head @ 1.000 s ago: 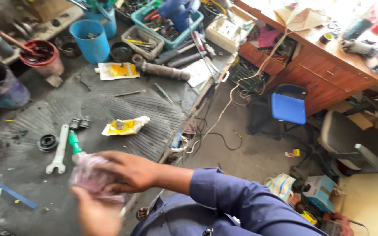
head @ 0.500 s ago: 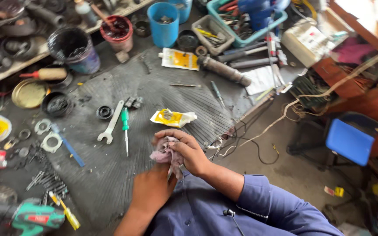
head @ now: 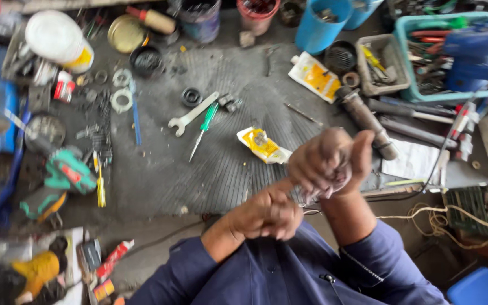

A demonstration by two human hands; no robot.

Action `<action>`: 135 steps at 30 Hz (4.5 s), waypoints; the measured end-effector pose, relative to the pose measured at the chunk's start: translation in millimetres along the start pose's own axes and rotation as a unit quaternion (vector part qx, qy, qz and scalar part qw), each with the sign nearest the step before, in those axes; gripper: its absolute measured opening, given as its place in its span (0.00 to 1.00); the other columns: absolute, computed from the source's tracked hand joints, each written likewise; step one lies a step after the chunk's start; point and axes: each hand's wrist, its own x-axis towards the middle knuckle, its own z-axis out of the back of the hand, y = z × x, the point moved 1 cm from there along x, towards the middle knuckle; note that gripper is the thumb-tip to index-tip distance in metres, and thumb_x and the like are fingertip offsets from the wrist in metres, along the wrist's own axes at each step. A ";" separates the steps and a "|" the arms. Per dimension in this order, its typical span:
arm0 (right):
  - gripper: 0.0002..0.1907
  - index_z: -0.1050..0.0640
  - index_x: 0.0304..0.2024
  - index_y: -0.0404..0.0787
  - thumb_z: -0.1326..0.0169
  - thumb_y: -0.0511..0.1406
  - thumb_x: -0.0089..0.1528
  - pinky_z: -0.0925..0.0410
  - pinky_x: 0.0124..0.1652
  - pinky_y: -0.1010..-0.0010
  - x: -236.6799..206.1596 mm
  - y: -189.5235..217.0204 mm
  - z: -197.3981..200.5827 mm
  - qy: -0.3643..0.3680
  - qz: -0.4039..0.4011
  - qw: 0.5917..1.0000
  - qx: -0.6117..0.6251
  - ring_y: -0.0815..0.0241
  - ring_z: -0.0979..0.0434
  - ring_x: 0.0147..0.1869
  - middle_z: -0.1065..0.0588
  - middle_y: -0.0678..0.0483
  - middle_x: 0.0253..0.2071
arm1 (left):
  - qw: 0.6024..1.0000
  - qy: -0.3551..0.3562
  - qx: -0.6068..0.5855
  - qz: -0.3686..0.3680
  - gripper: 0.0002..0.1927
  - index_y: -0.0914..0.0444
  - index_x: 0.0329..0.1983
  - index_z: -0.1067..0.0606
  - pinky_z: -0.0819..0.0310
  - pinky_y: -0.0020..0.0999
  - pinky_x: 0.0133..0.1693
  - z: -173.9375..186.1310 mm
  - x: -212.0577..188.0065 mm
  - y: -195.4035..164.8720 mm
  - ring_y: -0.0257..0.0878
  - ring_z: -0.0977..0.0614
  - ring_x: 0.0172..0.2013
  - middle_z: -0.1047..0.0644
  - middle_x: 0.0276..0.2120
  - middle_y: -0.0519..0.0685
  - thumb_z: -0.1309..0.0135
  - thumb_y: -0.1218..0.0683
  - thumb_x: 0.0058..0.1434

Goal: The person wipes a hydraulic cylinder assembly with a cloth, then opens a yellow grease sachet and squeezes grease into the cylinder bore, spreading it by hand. They set the sachet on the workbench, press it flat, and handle a power cord near a power strip before returning to the sachet.

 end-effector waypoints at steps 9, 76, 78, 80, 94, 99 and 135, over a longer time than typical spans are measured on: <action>0.42 0.34 0.64 0.25 0.68 0.58 0.70 0.44 0.64 0.38 -36.2 -24.1 9.3 0.119 0.022 0.598 -0.792 0.27 0.35 0.70 0.31 0.33 0.65 | 0.909 -0.379 0.174 0.013 0.08 0.67 0.43 0.23 0.25 0.32 0.31 5.7 -20.5 31.9 0.35 0.19 0.29 0.20 0.31 0.48 0.46 0.59 0.64; 0.13 0.17 0.44 0.33 0.34 0.31 0.58 0.25 0.51 0.67 -59.2 -12.5 37.9 -0.053 -0.099 0.765 -0.634 0.57 0.18 0.48 0.20 0.49 0.41 | 0.916 -0.286 0.194 -0.205 0.10 0.66 0.48 0.23 0.22 0.30 0.52 10.5 -10.1 16.3 0.36 0.18 0.49 0.21 0.46 0.50 0.39 0.58 0.67; 0.14 0.17 0.46 0.33 0.34 0.31 0.58 0.25 0.53 0.67 -55.5 -18.6 34.3 -0.057 -0.109 0.769 -0.627 0.57 0.19 0.49 0.21 0.49 0.42 | 0.930 -0.278 0.155 -0.183 0.10 0.66 0.47 0.26 0.22 0.31 0.53 13.6 -11.9 16.7 0.36 0.19 0.51 0.23 0.47 0.50 0.40 0.56 0.68; 0.16 0.17 0.46 0.34 0.32 0.32 0.56 0.26 0.51 0.68 -51.2 -25.8 29.5 -0.064 -0.114 0.753 -0.645 0.58 0.20 0.48 0.21 0.51 0.41 | 0.935 -0.265 0.130 -0.196 0.11 0.65 0.47 0.28 0.23 0.32 0.56 16.6 -14.9 14.7 0.37 0.22 0.56 0.25 0.49 0.50 0.42 0.55 0.69; 0.11 0.15 0.40 0.38 0.32 0.29 0.54 0.30 0.41 0.72 -29.0 -99.9 -27.9 -0.161 -0.086 0.686 -0.704 0.63 0.24 0.40 0.26 0.55 0.32 | 0.938 -0.208 0.196 -0.195 0.09 0.64 0.43 0.27 0.28 0.37 0.62 52.3 -78.8 -41.0 0.40 0.21 0.53 0.25 0.47 0.50 0.43 0.54 0.72; 0.08 0.16 0.35 0.39 0.33 0.27 0.54 0.32 0.41 0.71 -27.6 -122.7 -40.1 -0.169 -0.039 0.612 -0.772 0.62 0.24 0.40 0.25 0.56 0.32 | 0.919 -0.217 0.274 -0.181 0.08 0.65 0.41 0.23 0.25 0.34 0.55 60.8 -94.0 -54.3 0.37 0.19 0.49 0.20 0.44 0.50 0.40 0.54 0.69; 0.08 0.20 0.35 0.34 0.40 0.22 0.54 0.29 0.43 0.72 -26.4 -134.9 -44.4 -0.240 -0.035 0.600 -0.762 0.59 0.21 0.41 0.23 0.53 0.35 | 0.877 -0.220 0.387 -0.182 0.07 0.66 0.40 0.20 0.24 0.35 0.34 70.4 -99.2 -69.0 0.43 0.16 0.32 0.19 0.32 0.51 0.37 0.58 0.61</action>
